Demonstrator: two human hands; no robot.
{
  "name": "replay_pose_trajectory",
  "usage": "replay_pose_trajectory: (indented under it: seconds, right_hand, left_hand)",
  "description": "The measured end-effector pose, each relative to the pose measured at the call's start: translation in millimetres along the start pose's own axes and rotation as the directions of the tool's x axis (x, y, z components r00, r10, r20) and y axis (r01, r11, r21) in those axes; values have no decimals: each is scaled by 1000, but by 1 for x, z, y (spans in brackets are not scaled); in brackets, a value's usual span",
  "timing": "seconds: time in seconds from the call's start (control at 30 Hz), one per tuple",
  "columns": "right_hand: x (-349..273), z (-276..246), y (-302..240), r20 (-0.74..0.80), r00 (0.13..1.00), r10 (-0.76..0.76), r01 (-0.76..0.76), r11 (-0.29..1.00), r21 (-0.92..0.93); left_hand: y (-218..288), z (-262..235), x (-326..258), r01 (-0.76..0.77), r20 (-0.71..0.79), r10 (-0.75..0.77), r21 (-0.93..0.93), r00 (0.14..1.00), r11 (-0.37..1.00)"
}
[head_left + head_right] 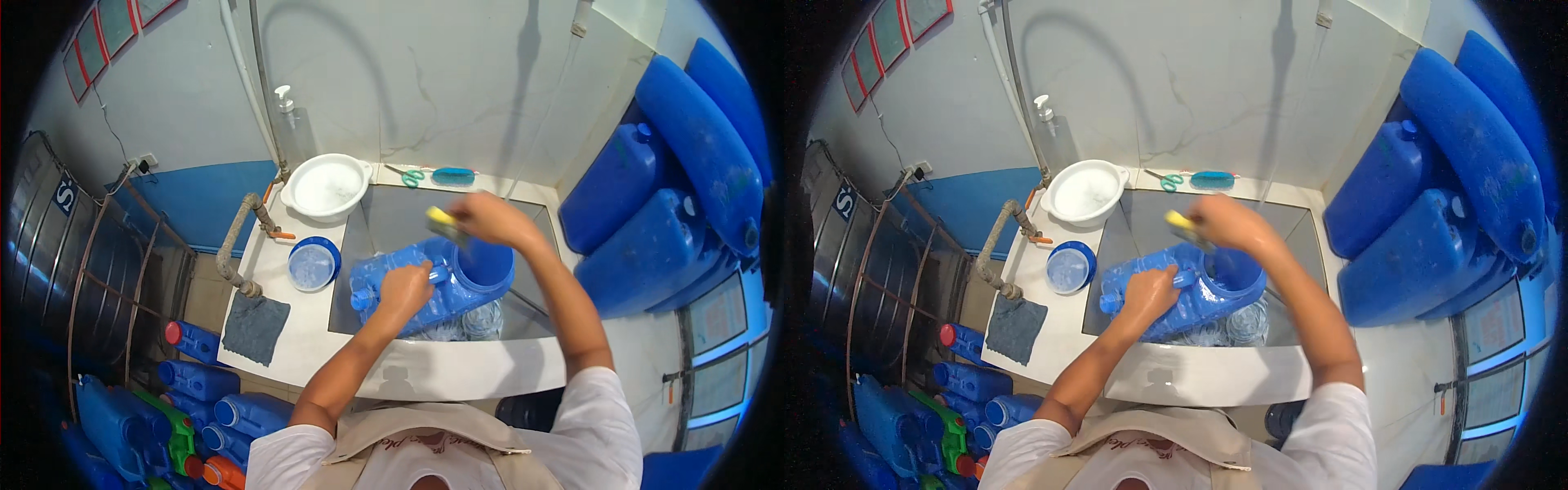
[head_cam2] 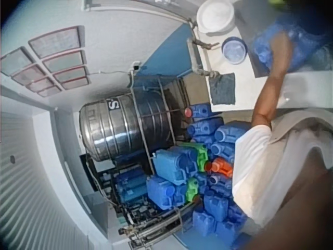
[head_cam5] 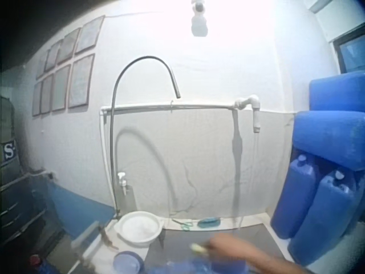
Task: The person cleans a large blue plastic container in a sink using sponges and water, scrubbing the exterior and interior, and uses a toothbrush to clean the container lid.
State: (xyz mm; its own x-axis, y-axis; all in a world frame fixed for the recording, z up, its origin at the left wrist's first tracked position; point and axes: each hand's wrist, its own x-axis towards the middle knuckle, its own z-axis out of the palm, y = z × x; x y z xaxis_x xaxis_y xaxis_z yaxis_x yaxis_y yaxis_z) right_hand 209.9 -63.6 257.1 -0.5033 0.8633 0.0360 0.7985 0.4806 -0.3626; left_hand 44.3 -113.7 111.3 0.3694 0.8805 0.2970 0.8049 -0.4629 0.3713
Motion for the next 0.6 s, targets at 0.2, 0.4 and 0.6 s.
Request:
replay_pose_trajectory:
  seconds: [0.2,0.4,0.6]
  right_hand:
    - [166,81,38,-191,981,-18,69,963,260]
    - [109,45,128,26,916,401,-284,601,747]
    - [16,10,206,152,793,590,-274,122,954]
  left_hand:
    - [9,37,27,59,-4,-60,-114,998,992]
    - [-13,41,51,255,126,-230,-243,965,936]
    - [12,72,94,320,219,-246,-436,944,841]
